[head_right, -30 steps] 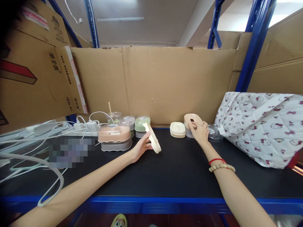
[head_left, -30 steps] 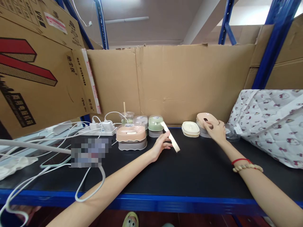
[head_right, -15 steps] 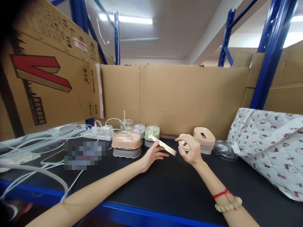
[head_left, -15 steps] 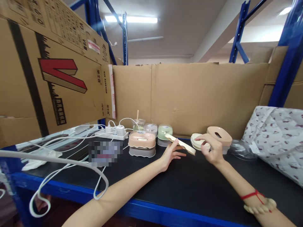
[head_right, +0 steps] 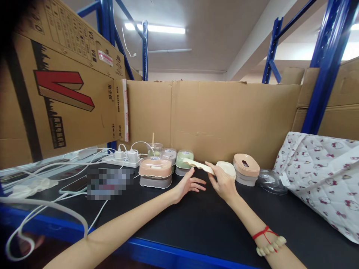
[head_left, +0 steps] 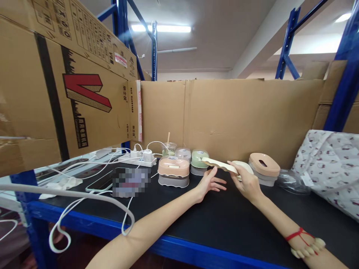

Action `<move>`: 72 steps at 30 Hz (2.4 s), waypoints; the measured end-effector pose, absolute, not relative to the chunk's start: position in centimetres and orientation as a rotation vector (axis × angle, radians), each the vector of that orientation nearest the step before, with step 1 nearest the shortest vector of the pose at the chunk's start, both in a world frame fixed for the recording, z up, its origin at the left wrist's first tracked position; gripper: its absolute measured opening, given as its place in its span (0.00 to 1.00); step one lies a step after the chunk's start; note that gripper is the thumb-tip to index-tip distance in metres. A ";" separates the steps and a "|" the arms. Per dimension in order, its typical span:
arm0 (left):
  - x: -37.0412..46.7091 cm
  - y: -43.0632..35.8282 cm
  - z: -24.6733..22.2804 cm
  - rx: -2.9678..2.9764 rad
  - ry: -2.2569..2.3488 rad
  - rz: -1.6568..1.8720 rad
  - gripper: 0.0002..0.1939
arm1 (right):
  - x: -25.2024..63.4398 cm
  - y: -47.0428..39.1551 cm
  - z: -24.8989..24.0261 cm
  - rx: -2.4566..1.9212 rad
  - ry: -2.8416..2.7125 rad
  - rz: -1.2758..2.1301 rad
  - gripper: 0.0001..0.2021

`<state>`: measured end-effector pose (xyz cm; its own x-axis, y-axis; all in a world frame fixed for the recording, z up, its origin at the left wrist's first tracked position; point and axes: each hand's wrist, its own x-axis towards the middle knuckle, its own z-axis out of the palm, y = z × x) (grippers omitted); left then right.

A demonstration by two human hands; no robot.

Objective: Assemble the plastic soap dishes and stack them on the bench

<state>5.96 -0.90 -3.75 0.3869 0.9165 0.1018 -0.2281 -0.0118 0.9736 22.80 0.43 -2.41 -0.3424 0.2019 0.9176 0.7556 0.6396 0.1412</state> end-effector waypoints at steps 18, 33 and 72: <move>7.4 -1.7 -4.4 1.470 0.814 0.892 0.13 | 27.2 3.1 -3.2 -1.283 -1.799 -0.785 0.21; 5.9 -1.9 -4.0 2.998 0.766 0.791 0.05 | 28.3 5.9 -5.0 -1.215 -1.951 -0.923 0.17; 0.8 -1.9 -2.2 3.680 0.999 0.960 0.23 | 27.4 3.9 -3.5 -1.113 -1.788 -0.419 0.18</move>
<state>0.83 -1.95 -2.25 0.7886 0.2313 0.5697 0.5784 -0.5933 -0.5598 27.39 3.90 -3.54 -0.1299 0.5033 0.8543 0.8305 0.5259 -0.1835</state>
